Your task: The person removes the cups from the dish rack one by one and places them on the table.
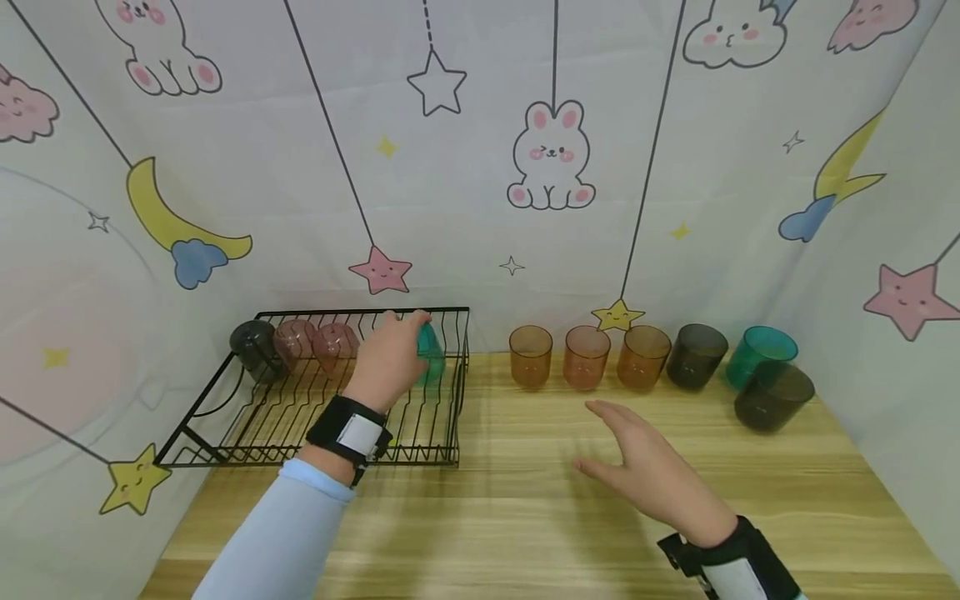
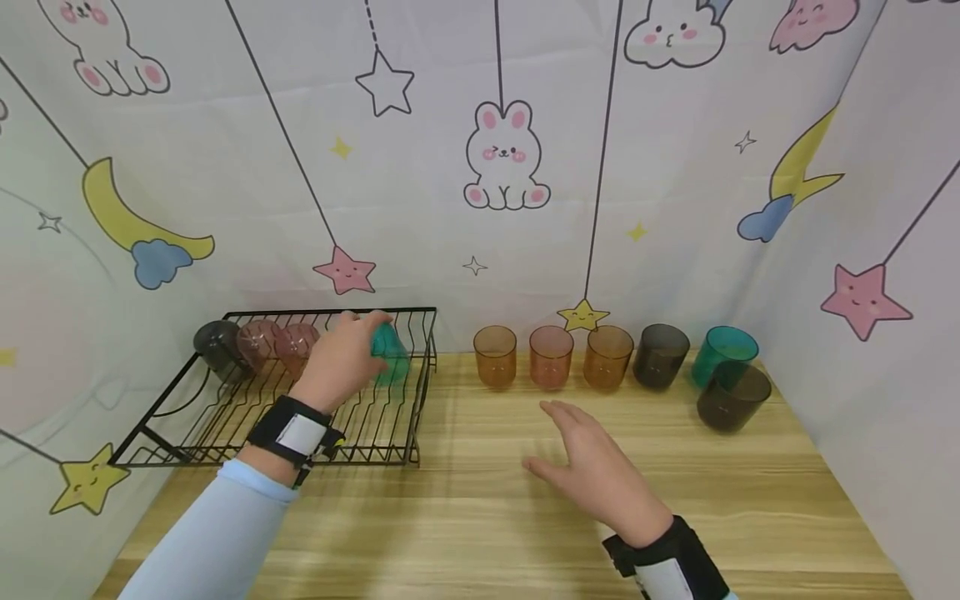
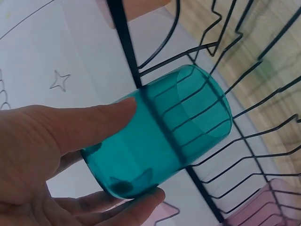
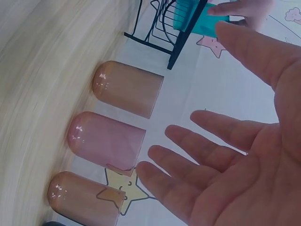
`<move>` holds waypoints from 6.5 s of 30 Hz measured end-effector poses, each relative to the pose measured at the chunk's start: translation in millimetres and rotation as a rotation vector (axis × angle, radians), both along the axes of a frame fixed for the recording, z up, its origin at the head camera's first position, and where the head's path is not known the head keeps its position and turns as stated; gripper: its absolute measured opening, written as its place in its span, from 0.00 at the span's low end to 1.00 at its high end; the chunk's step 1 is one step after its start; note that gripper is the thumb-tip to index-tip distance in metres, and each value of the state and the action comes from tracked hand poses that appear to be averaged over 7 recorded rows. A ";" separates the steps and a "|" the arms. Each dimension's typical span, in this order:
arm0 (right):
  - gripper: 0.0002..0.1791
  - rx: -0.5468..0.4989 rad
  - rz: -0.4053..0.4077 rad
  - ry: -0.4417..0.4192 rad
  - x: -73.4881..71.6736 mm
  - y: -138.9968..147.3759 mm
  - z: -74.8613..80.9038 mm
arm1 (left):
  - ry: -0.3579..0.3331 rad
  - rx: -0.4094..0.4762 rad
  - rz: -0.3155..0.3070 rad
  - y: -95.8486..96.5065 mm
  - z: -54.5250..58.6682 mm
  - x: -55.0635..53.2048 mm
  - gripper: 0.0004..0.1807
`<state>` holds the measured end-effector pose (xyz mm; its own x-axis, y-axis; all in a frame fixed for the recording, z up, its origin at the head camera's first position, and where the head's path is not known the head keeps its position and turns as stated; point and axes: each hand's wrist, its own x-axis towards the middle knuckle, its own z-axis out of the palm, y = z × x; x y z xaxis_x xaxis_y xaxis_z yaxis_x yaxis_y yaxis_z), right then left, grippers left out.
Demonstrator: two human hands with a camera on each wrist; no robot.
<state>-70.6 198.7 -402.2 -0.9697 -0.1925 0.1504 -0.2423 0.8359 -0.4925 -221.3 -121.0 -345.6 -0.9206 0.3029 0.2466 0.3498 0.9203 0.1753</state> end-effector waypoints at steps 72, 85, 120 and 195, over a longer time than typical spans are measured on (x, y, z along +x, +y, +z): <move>0.26 -0.627 -0.052 0.008 -9.4 -32.1 12.1 | 0.042 1.024 -0.276 99.1 -58.7 118.4 0.39; 0.30 -0.752 -0.070 0.016 -7.4 -37.4 12.7 | -0.101 0.995 -0.228 110.0 -75.5 123.1 0.41; 0.40 -0.659 -0.083 0.129 -9.0 -48.2 11.2 | -0.109 0.885 -0.211 115.3 -90.8 121.2 0.42; 0.53 -0.481 -0.861 0.235 -29.4 98.9 -52.2 | 0.074 0.285 -0.365 84.6 -60.6 114.1 0.29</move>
<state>-100.0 297.6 -454.5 -0.6858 0.6895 0.2329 0.2149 0.4976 -0.8404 -107.1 -36.4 -406.2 -0.7435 0.5142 0.4275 0.6625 0.6536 0.3659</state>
